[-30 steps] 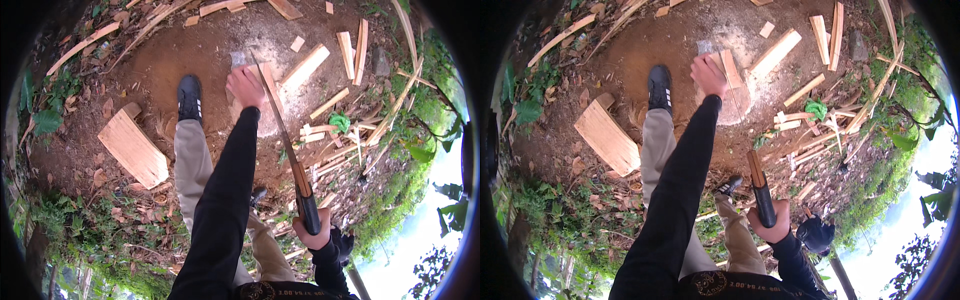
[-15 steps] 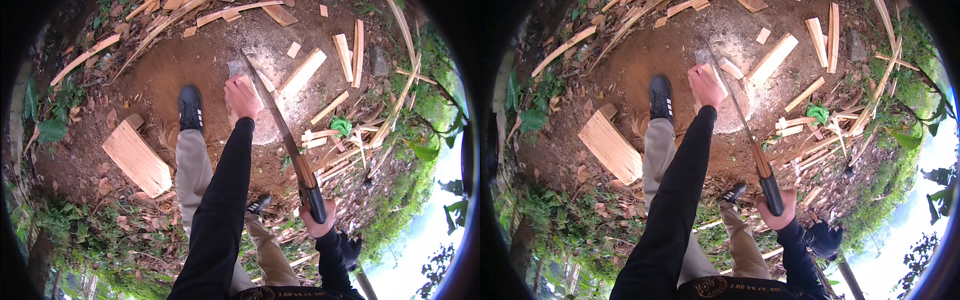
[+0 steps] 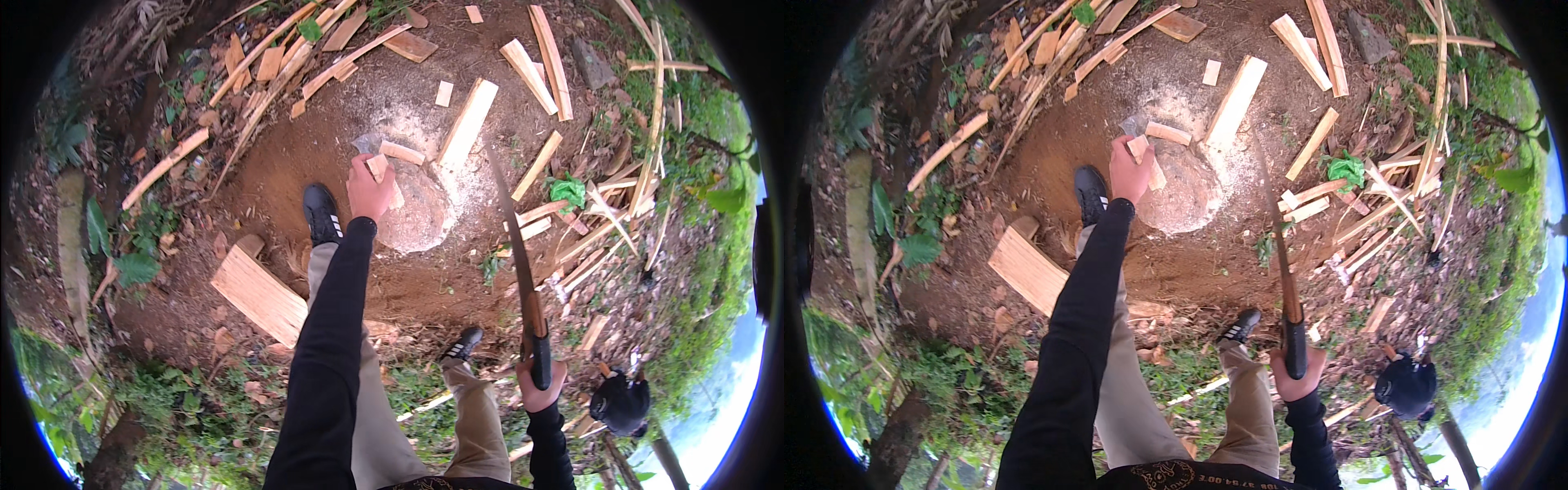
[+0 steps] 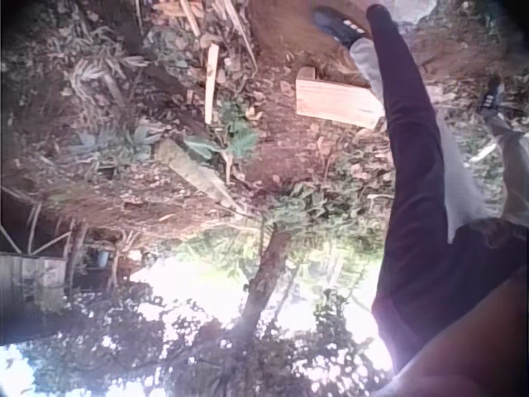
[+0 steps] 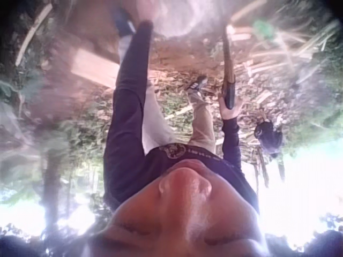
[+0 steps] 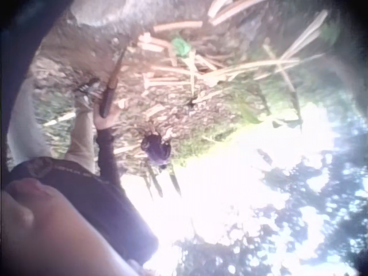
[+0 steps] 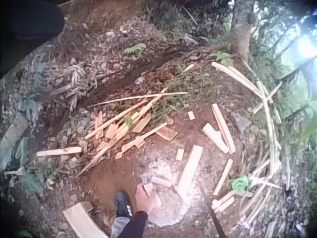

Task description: The person sits on the ground and uses a knife to carve small rectangular pieces of wood. They hold the wood in one hand and use the knife to shave off thin layers, creating wood shavings. The person occasionally pauses to inspect the carved pieces before continuing the carving process.

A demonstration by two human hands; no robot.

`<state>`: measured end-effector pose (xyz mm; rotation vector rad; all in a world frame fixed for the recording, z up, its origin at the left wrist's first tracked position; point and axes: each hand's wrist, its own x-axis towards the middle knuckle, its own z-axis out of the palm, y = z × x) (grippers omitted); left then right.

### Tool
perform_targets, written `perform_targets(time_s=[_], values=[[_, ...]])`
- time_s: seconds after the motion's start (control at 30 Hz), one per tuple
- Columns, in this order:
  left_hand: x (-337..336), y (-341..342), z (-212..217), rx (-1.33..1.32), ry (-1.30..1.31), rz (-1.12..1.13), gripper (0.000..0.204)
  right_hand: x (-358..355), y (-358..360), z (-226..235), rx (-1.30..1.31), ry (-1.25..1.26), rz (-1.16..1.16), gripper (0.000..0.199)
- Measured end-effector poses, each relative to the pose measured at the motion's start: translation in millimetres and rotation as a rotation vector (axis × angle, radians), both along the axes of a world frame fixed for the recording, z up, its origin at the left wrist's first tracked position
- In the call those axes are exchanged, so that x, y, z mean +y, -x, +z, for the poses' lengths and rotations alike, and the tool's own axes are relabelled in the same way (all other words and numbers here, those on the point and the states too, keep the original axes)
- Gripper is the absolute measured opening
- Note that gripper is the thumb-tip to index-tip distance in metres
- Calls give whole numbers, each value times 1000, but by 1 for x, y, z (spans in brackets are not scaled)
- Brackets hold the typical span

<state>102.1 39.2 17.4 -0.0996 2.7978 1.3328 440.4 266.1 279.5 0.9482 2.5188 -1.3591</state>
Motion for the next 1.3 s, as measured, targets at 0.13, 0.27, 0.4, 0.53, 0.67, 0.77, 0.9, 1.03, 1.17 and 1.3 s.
perform_targets(time_s=[0.13, 0.27, 0.4, 0.53, 0.67, 0.77, 0.9, 1.03, 1.17, 1.3], values=[[-11, 33, 42, -189, 220, -394, 53, 20, -7, -39, 45, 4, -133, 15], [-2, 90, 47, -568, 298, -814, 50, 34, -13, -115, 191, -181, -383, 14], [20, 121, 47, -911, 164, -1079, 39, 21, 45, -159, 338, 128, -549, 19], [30, 149, 24, -1171, -76, -1087, 28, 9, 98, -212, 572, 252, -757, 20], [52, 163, 9, -1365, 28, -1100, 29, 18, 118, -262, 677, 183, -856, 18], [62, 168, 1, -1429, 22, -1168, 22, 25, 125, -286, 670, 90, -852, 19], [89, 173, -5, -1532, 117, -1339, 21, 33, 118, -320, 620, -183, -752, 21], [115, 167, 6, -1401, 250, -1766, 42, 43, 126, -277, 597, -17, -743, 25], [132, 146, 50, -1258, 469, -2000, 55, 19, 118, -200, 517, -151, -713, 20], [144, 117, 87, -738, 526, -2348, 50, -46, 90, -109, 572, -551, -590, 18]])
